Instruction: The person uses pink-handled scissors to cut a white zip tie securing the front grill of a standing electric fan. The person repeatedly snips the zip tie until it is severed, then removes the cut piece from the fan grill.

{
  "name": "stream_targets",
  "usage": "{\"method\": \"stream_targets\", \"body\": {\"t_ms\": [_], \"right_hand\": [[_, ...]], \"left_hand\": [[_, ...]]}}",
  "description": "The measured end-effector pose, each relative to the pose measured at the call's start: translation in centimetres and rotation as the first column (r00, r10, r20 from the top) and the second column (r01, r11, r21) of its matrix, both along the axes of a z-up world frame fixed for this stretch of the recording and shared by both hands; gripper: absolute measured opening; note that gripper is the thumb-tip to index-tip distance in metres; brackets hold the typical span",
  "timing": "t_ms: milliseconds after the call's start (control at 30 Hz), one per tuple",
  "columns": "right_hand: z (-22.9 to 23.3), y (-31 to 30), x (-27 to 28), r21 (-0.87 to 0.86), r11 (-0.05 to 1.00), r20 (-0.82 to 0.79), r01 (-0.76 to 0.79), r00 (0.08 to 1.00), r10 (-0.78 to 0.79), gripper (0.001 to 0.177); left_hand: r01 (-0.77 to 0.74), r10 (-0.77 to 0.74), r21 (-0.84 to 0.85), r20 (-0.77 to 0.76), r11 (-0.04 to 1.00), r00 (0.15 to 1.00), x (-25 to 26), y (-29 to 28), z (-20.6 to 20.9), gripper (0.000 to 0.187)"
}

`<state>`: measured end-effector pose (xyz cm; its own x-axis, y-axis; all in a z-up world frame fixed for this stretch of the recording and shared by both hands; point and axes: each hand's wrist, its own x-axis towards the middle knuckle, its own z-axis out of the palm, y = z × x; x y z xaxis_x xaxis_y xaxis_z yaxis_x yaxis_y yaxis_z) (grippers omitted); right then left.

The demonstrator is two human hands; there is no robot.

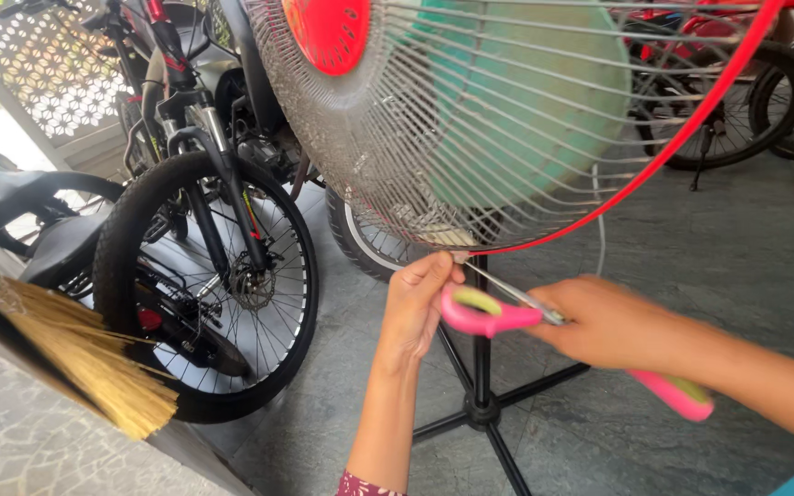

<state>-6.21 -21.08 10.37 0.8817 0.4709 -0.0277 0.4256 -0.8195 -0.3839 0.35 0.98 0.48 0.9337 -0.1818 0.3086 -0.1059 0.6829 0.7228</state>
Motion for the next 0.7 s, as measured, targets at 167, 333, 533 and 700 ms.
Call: {"method": "stream_targets", "body": {"t_ms": [167,333,533,700], "right_hand": [[2.3,-0.9,-1.7,-0.423,0.905,0.652,0.040,0.707,0.274,0.020],[3.9,0.0,-2.1,-0.647,0.722,0.720,0.246,0.508,0.473,0.008],[4.2,0.3,-2.6,-0.667,0.668,0.738,0.330,0.419,0.529,0.009],[4.3,0.3,-2.6,-0.679,0.661,0.719,0.319,0.471,0.511,0.009]], "left_hand": [[0.064,-0.060,-0.078,0.052,0.995,0.997,0.0,-0.3,-0.5,0.025],[0.077,-0.073,-0.084,0.042,0.994,0.996,-0.2,-0.4,-0.3,0.025],[0.089,-0.085,-0.102,0.042,0.991,0.995,-0.3,-0.5,-0.2,0.026],[0.084,-0.080,-0.094,0.050,0.992,0.996,-0.4,-0.6,-0.1,0.025]]}}
